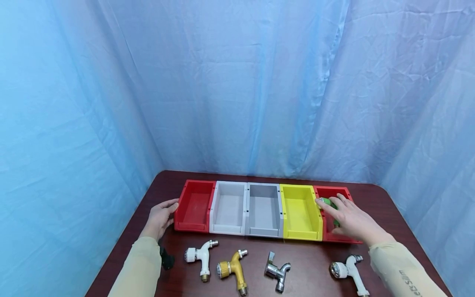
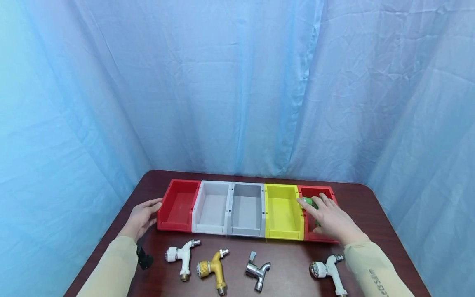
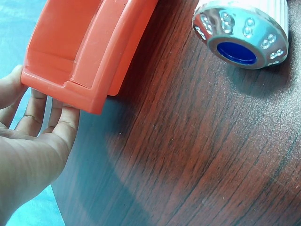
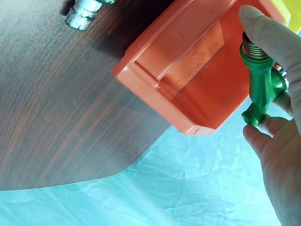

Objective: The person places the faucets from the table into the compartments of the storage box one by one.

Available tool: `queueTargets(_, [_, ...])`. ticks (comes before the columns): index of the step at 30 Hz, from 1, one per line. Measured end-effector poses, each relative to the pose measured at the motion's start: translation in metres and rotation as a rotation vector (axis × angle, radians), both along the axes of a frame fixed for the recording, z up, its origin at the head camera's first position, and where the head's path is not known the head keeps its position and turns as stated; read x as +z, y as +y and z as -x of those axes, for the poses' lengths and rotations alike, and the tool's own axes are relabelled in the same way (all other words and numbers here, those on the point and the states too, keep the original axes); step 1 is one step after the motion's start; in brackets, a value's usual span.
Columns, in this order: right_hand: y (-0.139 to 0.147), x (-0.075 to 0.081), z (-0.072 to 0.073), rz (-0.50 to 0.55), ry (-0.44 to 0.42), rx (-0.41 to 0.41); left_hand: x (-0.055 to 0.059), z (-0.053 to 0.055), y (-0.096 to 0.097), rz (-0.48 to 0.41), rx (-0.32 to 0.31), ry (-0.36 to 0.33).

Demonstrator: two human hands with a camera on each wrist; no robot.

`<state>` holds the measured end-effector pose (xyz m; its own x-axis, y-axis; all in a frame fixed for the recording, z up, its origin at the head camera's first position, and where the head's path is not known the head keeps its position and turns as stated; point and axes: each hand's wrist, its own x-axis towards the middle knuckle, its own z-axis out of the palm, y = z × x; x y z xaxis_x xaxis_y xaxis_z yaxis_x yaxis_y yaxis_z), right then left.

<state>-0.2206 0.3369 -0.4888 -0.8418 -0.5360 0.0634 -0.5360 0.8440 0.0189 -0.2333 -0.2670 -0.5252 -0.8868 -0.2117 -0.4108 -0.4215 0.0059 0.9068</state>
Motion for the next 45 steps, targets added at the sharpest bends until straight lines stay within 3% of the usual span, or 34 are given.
queueTargets(18, [0.013, -0.003, 0.004, -0.014, -0.017, 0.009, 0.0, 0.0, 0.0, 0.004, -0.01, 0.003])
queueTargets(28, [0.017, -0.012, 0.01, -0.017, -0.107, -0.045, 0.0, -0.002, 0.0, -0.015, -0.004, 0.017])
queueTargets(45, [0.016, -0.009, 0.016, -0.017, -0.176, -0.036, 0.0, -0.001, -0.001, -0.007, -0.005, 0.013])
